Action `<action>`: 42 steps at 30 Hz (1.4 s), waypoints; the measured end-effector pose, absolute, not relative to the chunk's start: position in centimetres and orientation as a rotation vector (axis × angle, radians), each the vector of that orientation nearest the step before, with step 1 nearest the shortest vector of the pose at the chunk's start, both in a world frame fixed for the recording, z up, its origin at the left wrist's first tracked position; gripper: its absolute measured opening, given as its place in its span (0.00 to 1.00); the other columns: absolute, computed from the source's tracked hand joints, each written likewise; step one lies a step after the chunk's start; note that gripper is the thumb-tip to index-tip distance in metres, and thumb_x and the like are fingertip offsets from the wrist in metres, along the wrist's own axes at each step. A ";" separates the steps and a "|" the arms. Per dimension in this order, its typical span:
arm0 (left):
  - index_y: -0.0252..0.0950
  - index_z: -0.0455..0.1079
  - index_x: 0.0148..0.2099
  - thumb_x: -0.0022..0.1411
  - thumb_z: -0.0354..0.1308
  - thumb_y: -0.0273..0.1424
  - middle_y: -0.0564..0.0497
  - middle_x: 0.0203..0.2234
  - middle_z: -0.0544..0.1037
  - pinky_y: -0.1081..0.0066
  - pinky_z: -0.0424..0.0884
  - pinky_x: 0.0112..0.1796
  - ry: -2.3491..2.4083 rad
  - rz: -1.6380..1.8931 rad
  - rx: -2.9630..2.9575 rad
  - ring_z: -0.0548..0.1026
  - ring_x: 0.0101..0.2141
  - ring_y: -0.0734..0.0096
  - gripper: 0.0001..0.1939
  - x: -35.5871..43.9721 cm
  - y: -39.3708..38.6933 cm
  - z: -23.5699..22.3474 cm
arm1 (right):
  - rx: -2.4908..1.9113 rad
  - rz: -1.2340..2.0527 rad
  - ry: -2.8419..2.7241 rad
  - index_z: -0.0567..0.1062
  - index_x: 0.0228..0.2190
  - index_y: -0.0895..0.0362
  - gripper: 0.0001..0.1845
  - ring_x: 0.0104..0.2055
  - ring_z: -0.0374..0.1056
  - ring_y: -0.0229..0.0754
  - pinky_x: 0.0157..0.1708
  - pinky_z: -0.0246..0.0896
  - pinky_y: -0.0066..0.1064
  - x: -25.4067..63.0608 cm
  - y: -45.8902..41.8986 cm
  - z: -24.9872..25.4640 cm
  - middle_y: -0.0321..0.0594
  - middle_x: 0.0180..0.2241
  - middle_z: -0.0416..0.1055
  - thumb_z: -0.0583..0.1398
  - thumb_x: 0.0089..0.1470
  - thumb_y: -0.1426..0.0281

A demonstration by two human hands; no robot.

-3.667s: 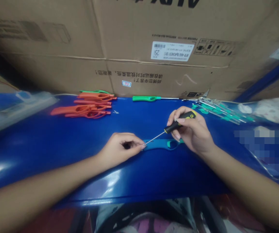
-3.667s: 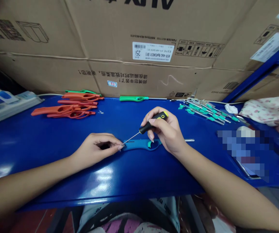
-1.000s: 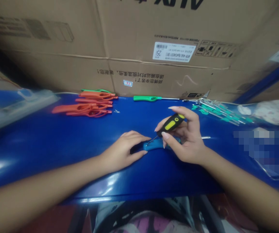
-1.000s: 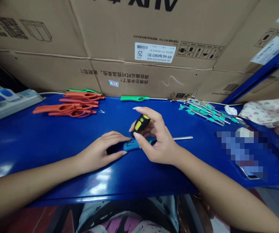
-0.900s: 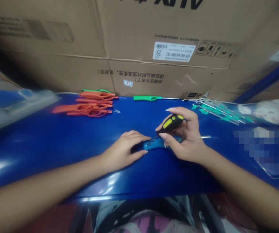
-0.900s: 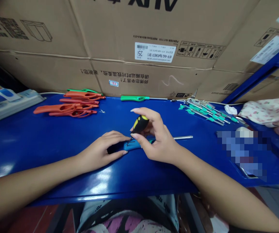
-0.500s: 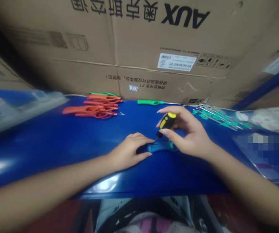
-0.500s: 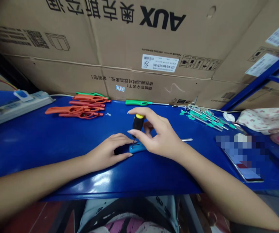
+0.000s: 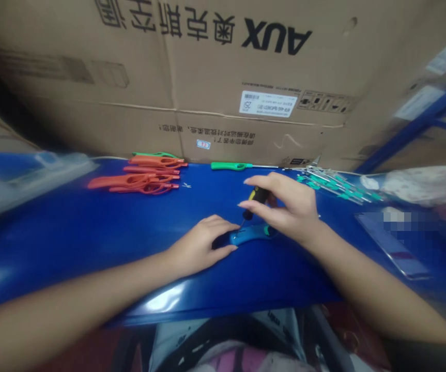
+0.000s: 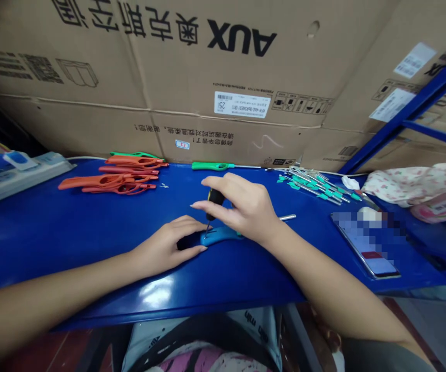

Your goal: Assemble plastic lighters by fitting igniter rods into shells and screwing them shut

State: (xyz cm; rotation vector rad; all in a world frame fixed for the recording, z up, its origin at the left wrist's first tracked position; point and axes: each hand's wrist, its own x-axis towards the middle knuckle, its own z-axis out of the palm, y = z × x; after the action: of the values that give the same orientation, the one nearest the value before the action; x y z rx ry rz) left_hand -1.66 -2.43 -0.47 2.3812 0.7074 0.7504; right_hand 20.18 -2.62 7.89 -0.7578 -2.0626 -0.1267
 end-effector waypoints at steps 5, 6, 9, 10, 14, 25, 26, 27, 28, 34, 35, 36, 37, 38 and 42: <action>0.35 0.70 0.58 0.65 0.62 0.32 0.44 0.49 0.77 0.57 0.71 0.53 0.769 0.710 2.396 0.74 0.50 0.58 0.20 -0.6 -2.6 -0.3 | -0.824 0.316 -2.149 0.71 0.54 0.56 0.16 0.27 0.70 0.32 0.31 0.70 0.27 22.2 -2.1 8.3 0.44 0.47 0.76 0.54 0.67 0.69; 0.35 0.70 0.58 0.65 0.62 0.32 0.44 0.49 0.77 0.56 0.71 0.53 0.775 0.694 2.398 0.74 0.50 0.58 0.20 -0.2 -2.5 -0.3 | -0.796 0.321 -2.145 0.73 0.51 0.57 0.14 0.26 0.68 0.32 0.29 0.69 0.27 22.6 -1.9 8.2 0.42 0.44 0.77 0.57 0.66 0.67; 0.35 0.73 0.55 0.64 0.62 0.33 0.43 0.48 0.77 0.55 0.71 0.53 0.784 0.659 2.397 0.75 0.50 0.57 0.18 1.3 -1.8 -0.2 | -0.702 0.001 -2.109 0.78 0.42 0.57 0.13 0.30 0.70 0.36 0.32 0.69 0.29 23.4 -1.4 7.9 0.40 0.35 0.78 0.65 0.58 0.62; 0.34 0.74 0.54 0.64 0.63 0.32 0.43 0.47 0.77 0.56 0.71 0.54 0.781 0.657 2.394 0.75 0.50 0.56 0.17 1.8 -1.5 -0.1 | -0.695 -0.095 -2.107 0.77 0.43 0.57 0.14 0.34 0.72 0.39 0.35 0.69 0.30 23.6 -1.3 7.8 0.41 0.36 0.78 0.65 0.59 0.62; 0.35 0.74 0.54 0.61 0.64 0.31 0.45 0.44 0.76 0.59 0.72 0.52 0.763 0.655 2.352 0.76 0.47 0.59 0.18 3.2 -0.7 -0.2 | -0.773 0.118 -2.088 0.71 0.55 0.56 0.17 0.43 0.73 0.40 0.38 0.70 0.31 24.0 -1.0 7.2 0.46 0.48 0.75 0.51 0.68 0.69; 0.36 0.72 0.57 0.66 0.61 0.34 0.45 0.48 0.75 0.58 0.71 0.54 0.676 0.663 2.402 0.74 0.49 0.59 0.18 2.6 -0.6 -0.5 | -0.767 0.387 -1.969 0.68 0.59 0.54 0.20 0.30 0.69 0.34 0.25 0.67 0.26 23.4 -2.2 6.0 0.44 0.45 0.75 0.52 0.68 0.68; 0.37 0.72 0.57 0.66 0.61 0.33 0.45 0.48 0.75 0.57 0.72 0.53 0.671 0.671 2.400 0.74 0.49 0.59 0.18 2.5 -0.6 -0.6 | -0.765 0.343 -1.947 0.72 0.55 0.54 0.17 0.30 0.68 0.35 0.24 0.67 0.26 23.3 -2.3 6.1 0.42 0.41 0.75 0.56 0.66 0.66; 0.37 0.72 0.57 0.66 0.60 0.33 0.45 0.49 0.75 0.57 0.72 0.54 0.666 0.681 2.398 0.74 0.49 0.59 0.18 2.5 -0.6 -0.6 | -0.757 0.243 -1.933 0.76 0.50 0.55 0.15 0.29 0.68 0.36 0.25 0.67 0.27 23.3 -2.4 6.1 0.41 0.38 0.76 0.61 0.63 0.65; 0.37 0.72 0.57 0.66 0.60 0.33 0.45 0.49 0.76 0.57 0.72 0.54 0.662 0.690 2.397 0.74 0.50 0.59 0.18 2.5 -0.6 -0.7 | -0.745 0.123 -1.934 0.78 0.47 0.55 0.14 0.30 0.68 0.37 0.27 0.68 0.28 23.3 -2.5 6.3 0.40 0.35 0.76 0.64 0.60 0.64; 0.37 0.72 0.57 0.67 0.59 0.32 0.45 0.48 0.76 0.59 0.72 0.53 0.641 0.703 2.398 0.75 0.50 0.60 0.17 2.5 -0.6 -0.7 | -0.802 0.269 -2.075 0.71 0.58 0.52 0.20 0.38 0.73 0.40 0.35 0.72 0.33 23.5 -3.3 7.4 0.44 0.47 0.77 0.54 0.67 0.68; 0.38 0.72 0.57 0.67 0.59 0.32 0.45 0.49 0.76 0.59 0.72 0.53 0.636 0.702 2.398 0.74 0.50 0.60 0.17 2.5 -0.6 -0.7 | -0.786 0.267 -2.071 0.74 0.56 0.51 0.18 0.36 0.73 0.39 0.33 0.72 0.32 23.5 -3.4 7.5 0.43 0.44 0.77 0.56 0.66 0.68; 0.38 0.72 0.56 0.67 0.59 0.32 0.45 0.50 0.76 0.59 0.72 0.54 0.628 0.701 2.397 0.74 0.51 0.60 0.16 2.5 -0.6 -0.6 | -0.754 0.203 -2.057 0.77 0.52 0.50 0.16 0.34 0.72 0.39 0.32 0.72 0.32 23.5 -3.5 7.5 0.41 0.40 0.78 0.59 0.64 0.67; 0.38 0.72 0.56 0.67 0.59 0.31 0.45 0.50 0.76 0.60 0.71 0.54 0.621 0.698 2.396 0.74 0.51 0.60 0.15 2.5 -0.6 -0.6 | -0.721 0.105 -2.041 0.79 0.49 0.50 0.14 0.33 0.72 0.40 0.32 0.72 0.32 23.5 -3.5 7.5 0.41 0.37 0.78 0.63 0.61 0.67; 0.37 0.72 0.55 0.67 0.59 0.31 0.45 0.50 0.76 0.60 0.71 0.54 0.616 0.695 2.397 0.74 0.51 0.60 0.15 2.5 -0.6 -0.5 | -0.697 0.010 -2.025 0.79 0.48 0.50 0.15 0.34 0.71 0.40 0.33 0.71 0.32 23.5 -3.6 7.4 0.41 0.36 0.78 0.65 0.58 0.67; 0.37 0.71 0.55 0.67 0.59 0.31 0.45 0.50 0.77 0.59 0.70 0.54 0.607 0.674 2.391 0.73 0.51 0.60 0.15 2.5 -0.6 -0.4 | -0.739 0.171 -2.064 0.70 0.59 0.53 0.22 0.38 0.73 0.39 0.35 0.73 0.32 23.2 -3.8 7.2 0.46 0.50 0.75 0.57 0.65 0.71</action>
State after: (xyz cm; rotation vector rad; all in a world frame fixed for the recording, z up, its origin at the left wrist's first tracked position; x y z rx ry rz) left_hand 2.53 -0.61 -0.42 2.3913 0.6072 0.6736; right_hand 23.19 -3.76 7.19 -0.7390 -2.0640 0.1708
